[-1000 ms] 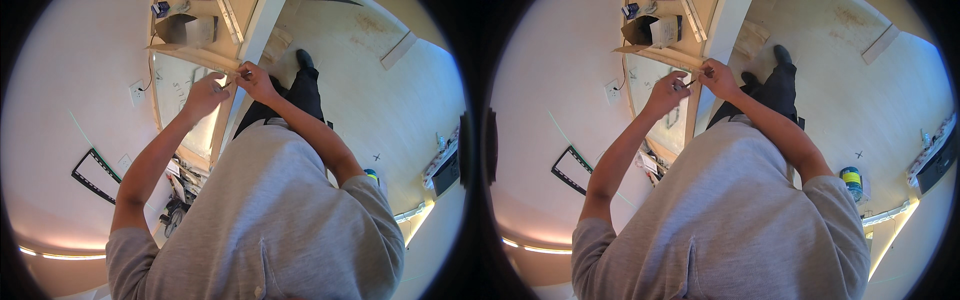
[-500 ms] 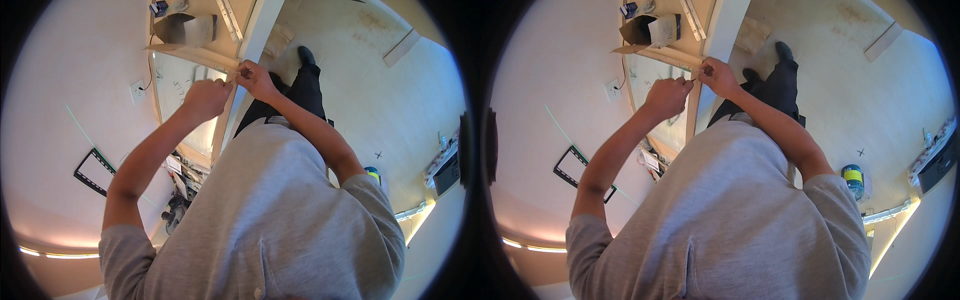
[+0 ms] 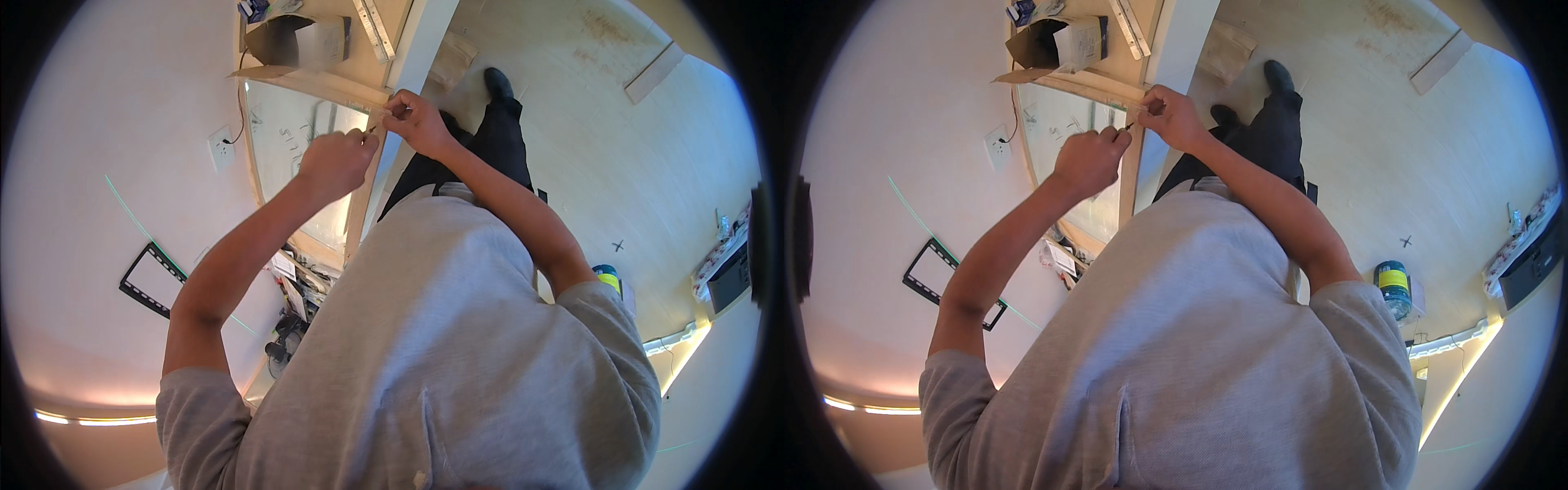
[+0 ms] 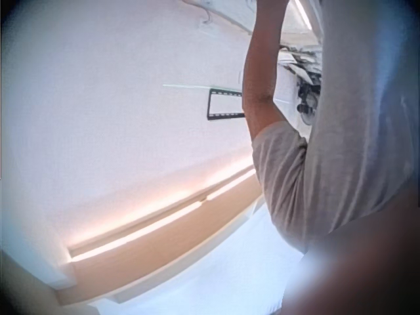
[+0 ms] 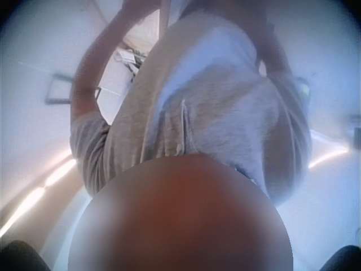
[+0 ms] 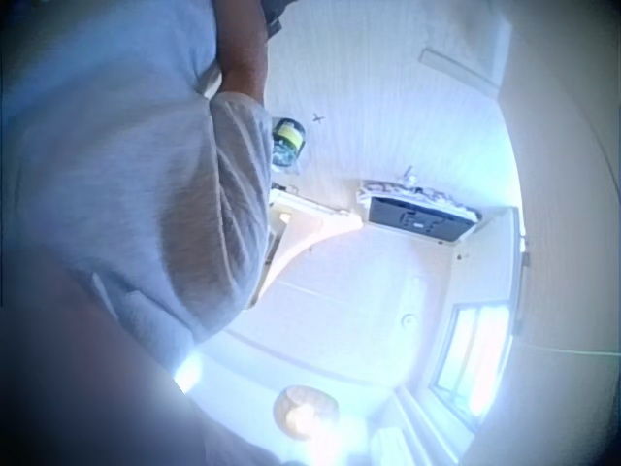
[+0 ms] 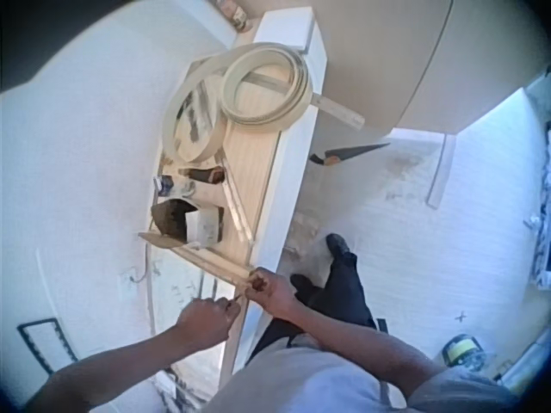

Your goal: The person assembles a wooden frame around a rectangular mirror using a screwdriver. They position the frame, insert and tighten screws at multiple points, and adjust the frame to ensure it is flush with the mirror surface.

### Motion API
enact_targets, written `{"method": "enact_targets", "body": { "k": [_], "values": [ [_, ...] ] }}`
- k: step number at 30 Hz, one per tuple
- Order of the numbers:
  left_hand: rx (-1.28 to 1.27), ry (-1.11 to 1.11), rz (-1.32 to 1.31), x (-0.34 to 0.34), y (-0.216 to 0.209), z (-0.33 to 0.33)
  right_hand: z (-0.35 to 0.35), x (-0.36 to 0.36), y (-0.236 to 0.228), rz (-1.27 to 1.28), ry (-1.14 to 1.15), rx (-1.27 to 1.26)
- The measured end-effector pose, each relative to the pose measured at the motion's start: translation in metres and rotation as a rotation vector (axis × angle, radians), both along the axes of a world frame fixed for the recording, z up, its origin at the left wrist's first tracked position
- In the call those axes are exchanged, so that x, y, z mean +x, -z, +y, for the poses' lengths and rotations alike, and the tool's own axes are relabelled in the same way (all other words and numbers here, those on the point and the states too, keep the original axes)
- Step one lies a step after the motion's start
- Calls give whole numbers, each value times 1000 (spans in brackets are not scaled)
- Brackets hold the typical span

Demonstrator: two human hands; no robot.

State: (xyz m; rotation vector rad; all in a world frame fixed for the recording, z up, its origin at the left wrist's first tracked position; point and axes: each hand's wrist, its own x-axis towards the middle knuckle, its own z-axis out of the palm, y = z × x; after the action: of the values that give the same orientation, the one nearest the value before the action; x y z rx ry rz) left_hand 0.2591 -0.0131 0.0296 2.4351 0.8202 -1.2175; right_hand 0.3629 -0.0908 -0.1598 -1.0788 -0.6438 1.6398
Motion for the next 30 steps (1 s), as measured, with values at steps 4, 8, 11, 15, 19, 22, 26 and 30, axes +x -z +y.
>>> {"method": "enact_targets", "body": {
  "k": [4,8,11,15,19,22,26,30],
  "values": [
    [50,-220,-233,-1,0,0,3,0,0,42,-20,-58],
    [-152,-1705,-235,-5,1,-4,5,-1,-1,61,26,-40],
    [-287,-1889,-278,-6,5,1,4,-1,-1,70,26,-51],
    [-60,-779,-172,-1,4,6,3,-1,0,68,17,-49],
    [-72,-6,83,4,-2,7,3,-1,-1,56,17,-55],
    [37,-196,-266,1,-7,-1,4,-2,-2,97,22,-70],
    [-176,-1718,-332,-7,2,-6,3,-4,-3,114,57,-74],
    [-342,-1836,-275,-13,10,8,3,-5,-1,137,50,-85]
  ]
}}
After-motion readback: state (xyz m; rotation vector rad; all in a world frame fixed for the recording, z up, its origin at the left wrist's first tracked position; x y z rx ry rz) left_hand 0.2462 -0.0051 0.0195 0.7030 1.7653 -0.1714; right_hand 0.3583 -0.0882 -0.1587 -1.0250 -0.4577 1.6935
